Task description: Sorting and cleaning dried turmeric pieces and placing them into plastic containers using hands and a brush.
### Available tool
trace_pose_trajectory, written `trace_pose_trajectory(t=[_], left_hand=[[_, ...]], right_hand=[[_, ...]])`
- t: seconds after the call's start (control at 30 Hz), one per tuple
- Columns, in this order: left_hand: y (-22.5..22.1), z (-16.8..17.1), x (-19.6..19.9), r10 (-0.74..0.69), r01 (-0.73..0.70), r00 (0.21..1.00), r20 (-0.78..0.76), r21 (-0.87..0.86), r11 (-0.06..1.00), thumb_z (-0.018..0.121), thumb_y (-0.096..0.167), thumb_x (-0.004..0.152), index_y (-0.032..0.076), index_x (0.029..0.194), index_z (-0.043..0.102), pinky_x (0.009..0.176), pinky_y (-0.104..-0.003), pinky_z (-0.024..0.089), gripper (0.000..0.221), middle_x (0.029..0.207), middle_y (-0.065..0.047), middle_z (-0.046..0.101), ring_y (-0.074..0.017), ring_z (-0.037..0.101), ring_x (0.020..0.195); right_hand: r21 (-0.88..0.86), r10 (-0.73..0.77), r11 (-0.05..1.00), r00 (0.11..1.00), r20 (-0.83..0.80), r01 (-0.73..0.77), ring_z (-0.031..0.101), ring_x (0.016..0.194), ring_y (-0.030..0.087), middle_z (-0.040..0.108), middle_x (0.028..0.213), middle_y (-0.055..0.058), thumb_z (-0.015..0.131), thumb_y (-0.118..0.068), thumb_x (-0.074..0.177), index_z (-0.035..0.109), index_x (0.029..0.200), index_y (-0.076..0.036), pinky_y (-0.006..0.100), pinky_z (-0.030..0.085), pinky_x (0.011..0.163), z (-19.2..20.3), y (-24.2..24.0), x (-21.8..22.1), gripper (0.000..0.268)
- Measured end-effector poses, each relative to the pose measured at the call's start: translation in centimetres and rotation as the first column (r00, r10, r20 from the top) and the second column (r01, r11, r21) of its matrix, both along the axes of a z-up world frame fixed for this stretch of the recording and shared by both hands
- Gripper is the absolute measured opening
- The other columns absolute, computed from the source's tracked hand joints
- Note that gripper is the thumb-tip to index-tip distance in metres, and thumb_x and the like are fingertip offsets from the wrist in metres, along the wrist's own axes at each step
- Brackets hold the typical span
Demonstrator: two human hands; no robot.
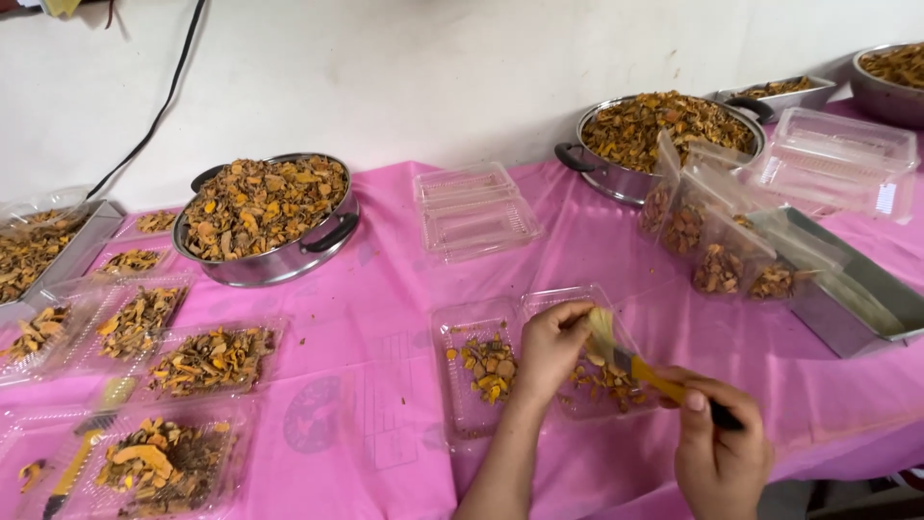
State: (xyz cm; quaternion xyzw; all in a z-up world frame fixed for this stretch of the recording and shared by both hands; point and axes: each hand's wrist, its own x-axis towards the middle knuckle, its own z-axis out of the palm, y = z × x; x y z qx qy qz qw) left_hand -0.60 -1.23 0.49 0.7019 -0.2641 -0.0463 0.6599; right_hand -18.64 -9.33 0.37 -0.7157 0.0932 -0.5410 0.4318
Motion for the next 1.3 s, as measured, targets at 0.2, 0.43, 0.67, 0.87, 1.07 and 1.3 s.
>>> trace_pose_trajectory(t=[0.2,0.43,0.67,0.87,1.07,1.3], left_hand=[[0.6,-0.2,0.0,-0.024,0.027,0.998,0.062,-0.051,0.998,0.062,0.008,0.093,0.010,0.116,0.075,0.095,-0.026,0.056,0.026,0.113,-0.005,0.078,-0.0152,0.073,0.102],[1.1,-0.1,0.6,0.046,-0.046,0.999,0.000,-0.069,0.997,0.067,0.008,0.093,0.011,0.110,0.077,0.087,-0.024,0.058,0.019,0.100,-0.002,0.079,-0.0111,0.073,0.094],[2.6,0.6,0.8,0.039,-0.035,0.979,0.199,-0.024,0.999,0.066,0.008,0.093,0.010,0.108,0.075,0.090,-0.029,0.058,0.017,0.103,-0.005,0.078,-0.0169,0.073,0.095],[9.9,3.5,1.4,0.299,-0.480,0.811,0.504,0.279,0.832,0.063,0.016,0.089,0.025,0.102,0.081,0.087,-0.043,0.046,0.024,0.100,0.008,0.079,-0.0204,0.069,0.098],[8.2,3.6,0.8,0.270,-0.513,0.839,0.473,0.520,0.683,0.060,0.020,0.088,0.018,0.127,0.067,0.088,-0.057,0.043,0.039,0.126,-0.007,0.066,-0.0368,0.055,0.115],[-0.1,0.3,-3.7,-0.320,-0.317,0.748,0.582,0.736,0.599,0.064,0.009,0.084,0.009,0.107,0.075,0.104,-0.057,0.030,0.026,0.116,-0.009,0.061,-0.0358,0.045,0.119]], right_hand=[[-0.013,0.109,0.994,0.930,0.351,-0.111,0.073,0.100,0.041,0.066,0.114,0.033,0.049,-0.025,0.111,0.052,0.113,0.002,0.042,0.069,0.077,-0.5,-0.9,0.7,0.027],[0.071,0.135,0.987,0.987,0.092,-0.142,0.076,0.088,0.028,0.073,0.111,0.024,0.050,-0.015,0.109,0.054,0.113,0.005,0.031,0.064,0.080,0.1,0.1,0.4,0.021],[-0.028,-0.017,0.999,0.994,-0.105,0.015,0.075,0.102,0.017,0.077,0.111,0.007,0.053,-0.021,0.109,0.061,0.114,-0.004,0.027,0.059,0.088,0.1,0.6,0.0,0.020],[0.157,0.078,0.982,0.986,0.148,-0.102,0.072,0.082,0.034,0.068,0.112,0.030,0.048,-0.018,0.115,0.046,0.117,0.004,0.035,0.062,0.073,-0.7,-1.3,-1.0,0.022],[0.162,0.038,0.985,0.986,0.160,-0.064,0.070,0.082,0.040,0.064,0.117,0.035,0.046,-0.016,0.120,0.042,0.123,0.002,0.039,0.061,0.074,-1.6,-3.1,-1.9,0.019],[0.214,0.007,0.976,0.983,0.181,-0.046,0.069,0.082,0.038,0.064,0.118,0.034,0.047,-0.016,0.122,0.041,0.125,0.000,0.038,0.059,0.076,-1.3,-2.3,-2.0,0.017]])
